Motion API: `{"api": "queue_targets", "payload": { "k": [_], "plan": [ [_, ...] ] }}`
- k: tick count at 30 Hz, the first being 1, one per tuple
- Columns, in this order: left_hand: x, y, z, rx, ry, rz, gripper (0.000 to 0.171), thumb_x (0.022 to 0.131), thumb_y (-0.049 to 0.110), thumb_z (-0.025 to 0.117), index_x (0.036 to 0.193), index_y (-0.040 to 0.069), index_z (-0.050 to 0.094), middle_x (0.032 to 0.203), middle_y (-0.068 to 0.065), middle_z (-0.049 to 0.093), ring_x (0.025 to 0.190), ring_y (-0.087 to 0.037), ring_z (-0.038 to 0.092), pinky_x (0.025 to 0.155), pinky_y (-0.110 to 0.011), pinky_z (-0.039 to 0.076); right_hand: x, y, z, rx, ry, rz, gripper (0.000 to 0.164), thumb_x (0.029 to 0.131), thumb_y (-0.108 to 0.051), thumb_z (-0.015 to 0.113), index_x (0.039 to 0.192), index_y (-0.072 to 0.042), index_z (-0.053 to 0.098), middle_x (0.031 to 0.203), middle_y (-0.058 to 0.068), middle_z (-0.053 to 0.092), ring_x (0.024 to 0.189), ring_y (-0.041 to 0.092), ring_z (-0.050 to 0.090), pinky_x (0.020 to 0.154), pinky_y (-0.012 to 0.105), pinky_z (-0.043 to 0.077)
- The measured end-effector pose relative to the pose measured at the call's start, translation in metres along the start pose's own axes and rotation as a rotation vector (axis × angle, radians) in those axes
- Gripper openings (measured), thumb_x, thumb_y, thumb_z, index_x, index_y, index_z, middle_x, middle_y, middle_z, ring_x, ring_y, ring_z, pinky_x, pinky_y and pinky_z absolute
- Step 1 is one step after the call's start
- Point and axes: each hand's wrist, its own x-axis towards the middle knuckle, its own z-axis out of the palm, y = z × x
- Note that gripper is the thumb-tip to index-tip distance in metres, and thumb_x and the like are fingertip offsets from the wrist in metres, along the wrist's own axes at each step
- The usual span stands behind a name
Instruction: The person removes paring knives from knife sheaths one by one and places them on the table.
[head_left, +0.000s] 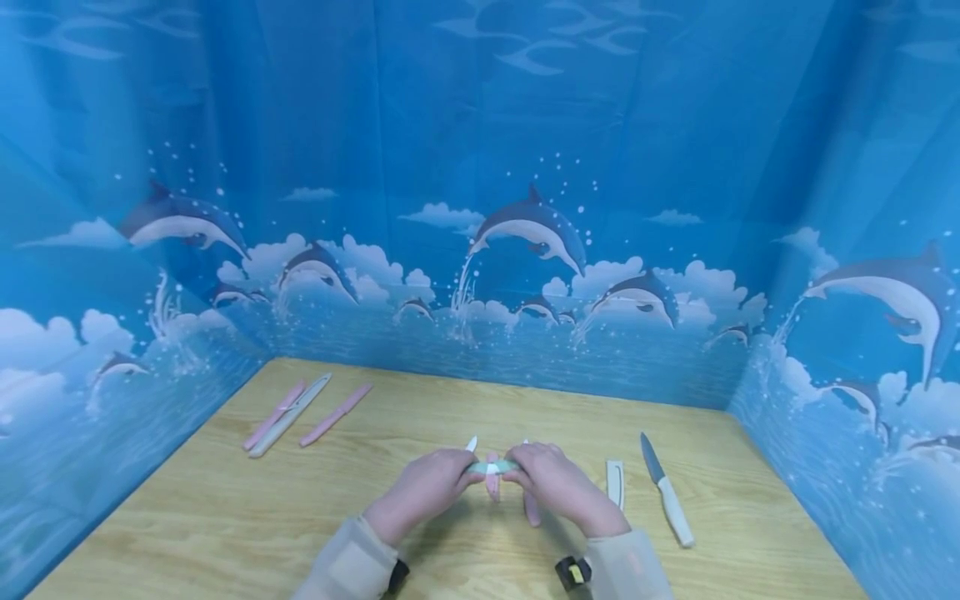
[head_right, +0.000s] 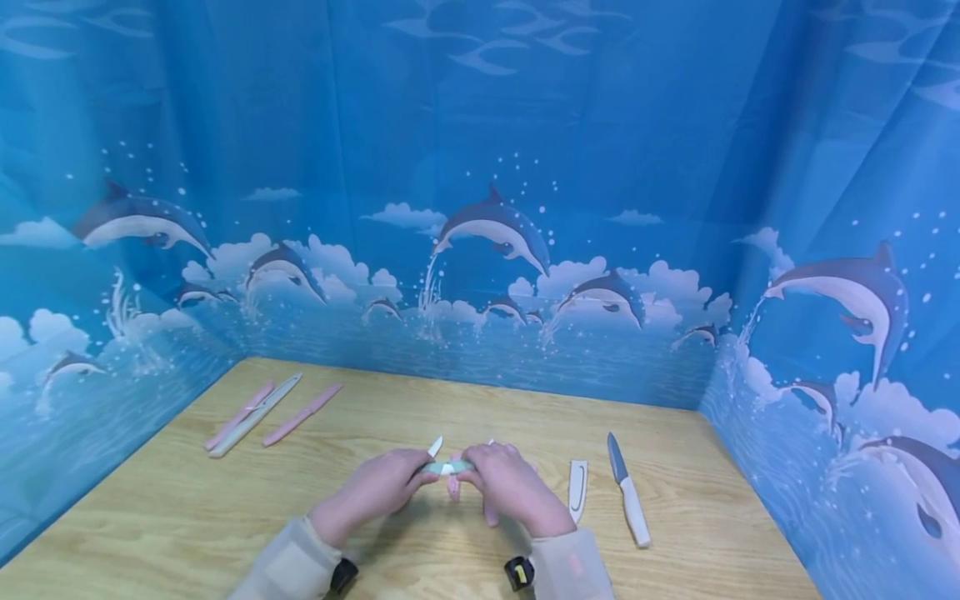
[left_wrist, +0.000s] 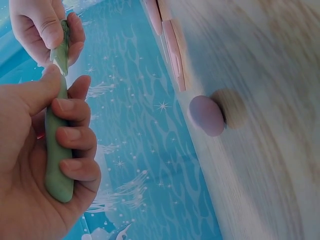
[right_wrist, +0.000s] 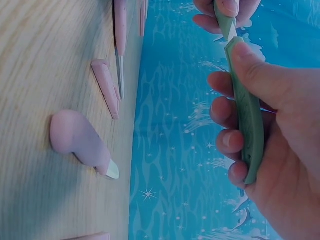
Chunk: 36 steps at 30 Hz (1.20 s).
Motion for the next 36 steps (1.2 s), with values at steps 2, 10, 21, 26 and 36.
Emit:
{"api": "queue_targets", "payload": {
  "k": [2,10,21,26,36],
  "plan": [
    [0.0003,0.0,0.0,-0.003,-0.004,-0.003,0.019,0.095,0.032,0.059,0.087,0.015,0.062,0.07,0.009,0.056,0.058,-0.002,0.045,0.054,-0.021,0.041,-0.0001,0.001,0.0002,-0.002,-0.002,0.001,0.022,0.096,-0.035,0.055,0.103,-0.017,0.065,0.076,-0.011,0.061,0.088,0.01,0.061,0.093,0.043,0.047],
    [0.0002,-0.001,0.0015,0.001,-0.007,-0.011,0.019,0.095,0.033,0.059,0.087,0.015,0.062,0.069,0.009,0.056,0.058,-0.002,0.044,0.053,-0.021,0.041,-0.0013,0.0014,-0.0008,-0.006,0.006,-0.016,0.02,0.095,-0.031,0.057,0.104,-0.015,0.065,0.082,-0.01,0.065,0.09,0.013,0.063,0.093,0.044,0.048],
    [-0.0002,-0.0009,0.0006,-0.005,-0.013,-0.001,0.02,0.095,0.032,0.059,0.087,0.015,0.062,0.068,0.01,0.054,0.057,-0.002,0.043,0.053,-0.02,0.04,-0.0008,0.0011,-0.0025,0.031,-0.021,-0.002,0.022,0.096,-0.032,0.055,0.105,-0.014,0.065,0.076,-0.006,0.064,0.085,0.009,0.061,0.095,0.044,0.047],
    [-0.0002,-0.0013,0.0005,-0.001,-0.017,0.001,0.02,0.095,0.032,0.058,0.088,0.015,0.062,0.068,0.01,0.054,0.056,-0.002,0.043,0.052,-0.02,0.041,-0.0011,0.0007,-0.0026,0.037,-0.024,0.006,0.02,0.096,-0.03,0.057,0.105,-0.014,0.065,0.079,-0.008,0.064,0.086,0.01,0.062,0.095,0.045,0.047],
    [-0.0005,-0.0023,0.0002,-0.005,-0.014,-0.003,0.018,0.095,0.031,0.059,0.088,0.015,0.062,0.069,0.009,0.054,0.057,-0.002,0.043,0.052,-0.021,0.04,-0.0009,0.0019,-0.0021,0.033,-0.026,0.004,0.021,0.096,-0.03,0.056,0.105,-0.014,0.065,0.079,-0.006,0.065,0.088,0.011,0.062,0.095,0.045,0.047]
  ]
}}
